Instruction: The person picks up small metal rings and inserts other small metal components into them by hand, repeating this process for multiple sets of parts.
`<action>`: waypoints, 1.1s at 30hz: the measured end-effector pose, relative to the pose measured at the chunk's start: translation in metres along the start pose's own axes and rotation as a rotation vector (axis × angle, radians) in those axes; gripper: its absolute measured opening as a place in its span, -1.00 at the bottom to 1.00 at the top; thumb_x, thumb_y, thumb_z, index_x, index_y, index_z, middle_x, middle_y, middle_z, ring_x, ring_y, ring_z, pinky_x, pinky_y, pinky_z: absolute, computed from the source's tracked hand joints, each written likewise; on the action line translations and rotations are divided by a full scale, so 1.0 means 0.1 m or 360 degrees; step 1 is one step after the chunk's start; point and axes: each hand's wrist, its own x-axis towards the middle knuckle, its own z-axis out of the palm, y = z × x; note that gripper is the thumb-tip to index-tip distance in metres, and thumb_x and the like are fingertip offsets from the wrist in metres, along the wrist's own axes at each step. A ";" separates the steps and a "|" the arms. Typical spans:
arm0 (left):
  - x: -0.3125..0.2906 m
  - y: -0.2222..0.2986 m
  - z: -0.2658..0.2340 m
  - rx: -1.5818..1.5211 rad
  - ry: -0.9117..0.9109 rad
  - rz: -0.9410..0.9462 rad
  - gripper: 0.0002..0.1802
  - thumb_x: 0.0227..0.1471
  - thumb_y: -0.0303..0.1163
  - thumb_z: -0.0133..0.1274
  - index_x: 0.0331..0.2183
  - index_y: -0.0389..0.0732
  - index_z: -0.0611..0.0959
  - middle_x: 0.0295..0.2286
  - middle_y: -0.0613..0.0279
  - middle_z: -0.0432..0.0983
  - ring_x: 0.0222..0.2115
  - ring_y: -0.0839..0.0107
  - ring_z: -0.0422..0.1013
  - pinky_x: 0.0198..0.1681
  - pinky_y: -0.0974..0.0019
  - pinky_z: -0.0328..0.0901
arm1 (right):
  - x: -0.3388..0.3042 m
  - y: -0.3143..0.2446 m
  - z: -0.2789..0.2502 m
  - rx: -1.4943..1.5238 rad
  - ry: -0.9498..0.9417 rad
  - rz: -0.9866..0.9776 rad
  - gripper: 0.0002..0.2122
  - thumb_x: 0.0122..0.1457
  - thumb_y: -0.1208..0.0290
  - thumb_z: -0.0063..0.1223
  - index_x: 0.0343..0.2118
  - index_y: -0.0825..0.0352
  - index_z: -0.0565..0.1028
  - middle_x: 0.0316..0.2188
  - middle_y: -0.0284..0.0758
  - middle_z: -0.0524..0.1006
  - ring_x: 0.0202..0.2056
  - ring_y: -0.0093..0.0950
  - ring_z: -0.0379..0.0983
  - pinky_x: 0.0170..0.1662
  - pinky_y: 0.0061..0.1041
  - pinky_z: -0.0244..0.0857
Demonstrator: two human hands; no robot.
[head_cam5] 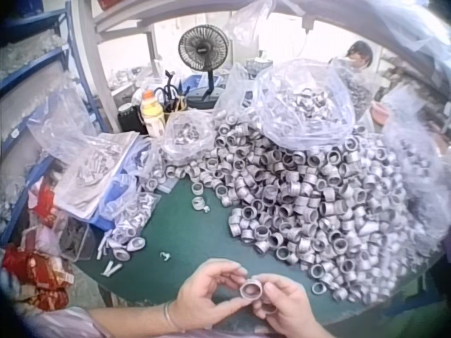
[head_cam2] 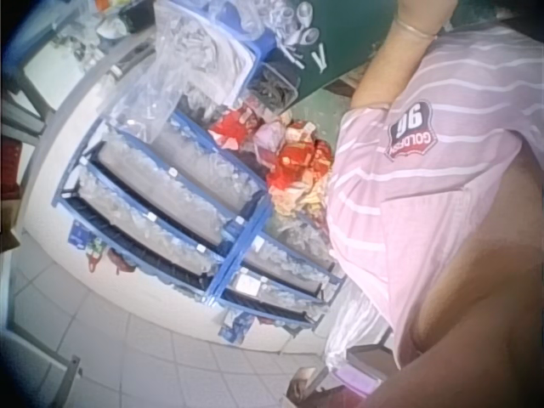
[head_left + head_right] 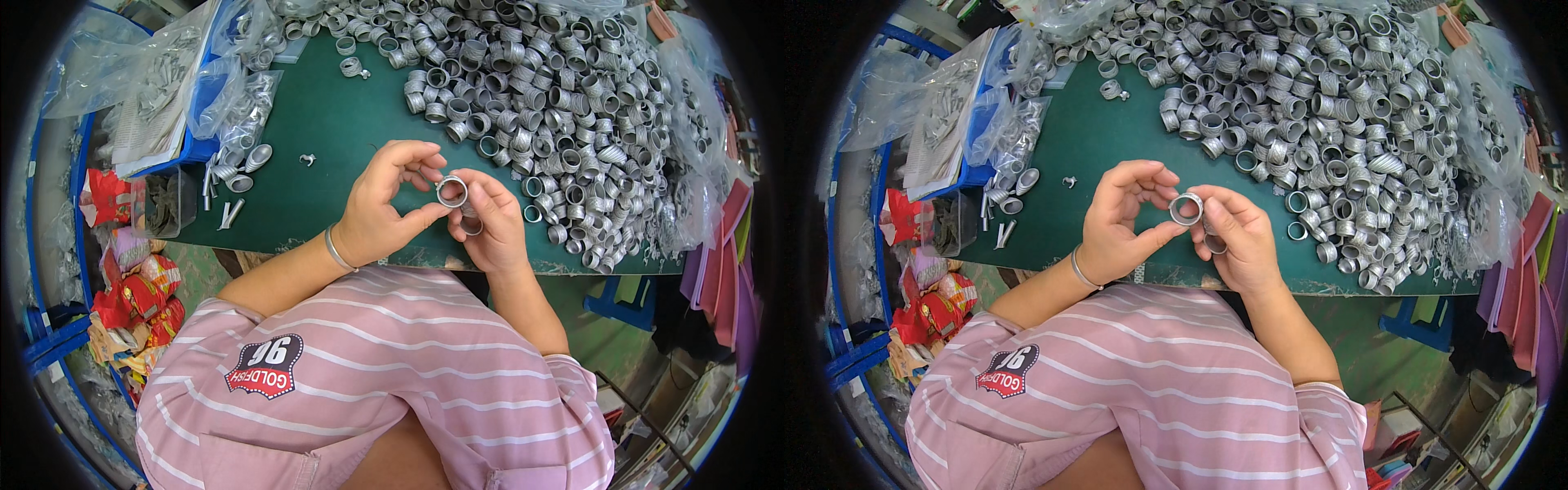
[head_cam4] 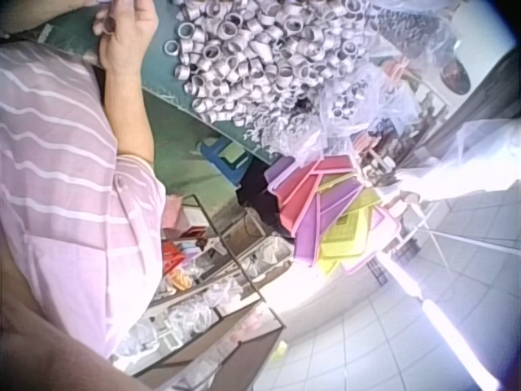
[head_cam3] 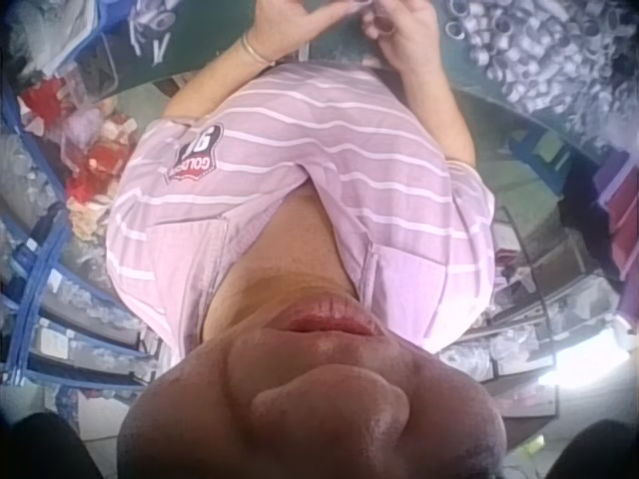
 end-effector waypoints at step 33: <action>0.34 -0.30 0.10 -0.0080 0.0102 -0.0583 -0.57 -0.21 -0.60 0.18 -0.23 -0.30 0.40 -0.32 0.20 0.41 -0.32 0.50 0.40 -0.22 0.45 0.34 | 0.06 -0.11 -0.13 -0.0415 0.0433 -0.0160 -0.80 0.10 0.48 0.01 -0.22 0.43 0.44 -0.48 -0.32 0.47 -0.50 -0.63 0.42 -0.67 -0.76 0.23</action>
